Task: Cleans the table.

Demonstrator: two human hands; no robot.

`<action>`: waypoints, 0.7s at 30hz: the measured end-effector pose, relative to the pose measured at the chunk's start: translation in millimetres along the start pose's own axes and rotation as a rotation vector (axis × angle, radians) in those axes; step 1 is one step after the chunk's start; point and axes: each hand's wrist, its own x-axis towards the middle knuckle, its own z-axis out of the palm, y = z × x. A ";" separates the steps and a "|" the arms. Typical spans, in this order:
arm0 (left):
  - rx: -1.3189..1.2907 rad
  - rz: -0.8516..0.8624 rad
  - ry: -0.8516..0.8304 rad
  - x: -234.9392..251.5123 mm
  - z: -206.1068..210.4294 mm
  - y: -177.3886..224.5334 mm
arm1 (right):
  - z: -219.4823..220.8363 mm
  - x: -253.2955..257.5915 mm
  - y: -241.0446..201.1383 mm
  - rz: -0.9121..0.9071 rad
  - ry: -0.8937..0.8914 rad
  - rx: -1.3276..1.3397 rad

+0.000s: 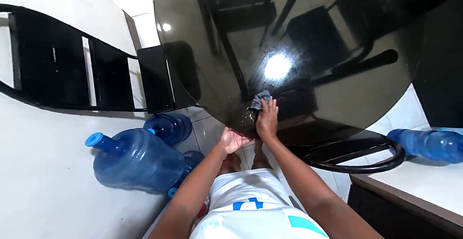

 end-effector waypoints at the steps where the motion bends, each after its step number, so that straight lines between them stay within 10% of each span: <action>1: -0.004 0.022 -0.015 0.8 -0.7 0.8 | 6.7 -4.6 -11.3 0.011 -0.010 0.026; 12: -0.028 0.090 0.033 -1.7 1.7 8.6 | -13.9 18.7 -55.4 0.048 0.077 0.571; 21: -0.037 0.078 0.050 -0.6 -0.2 0.8 | -1.5 178.1 -21.2 -0.473 -0.222 -0.055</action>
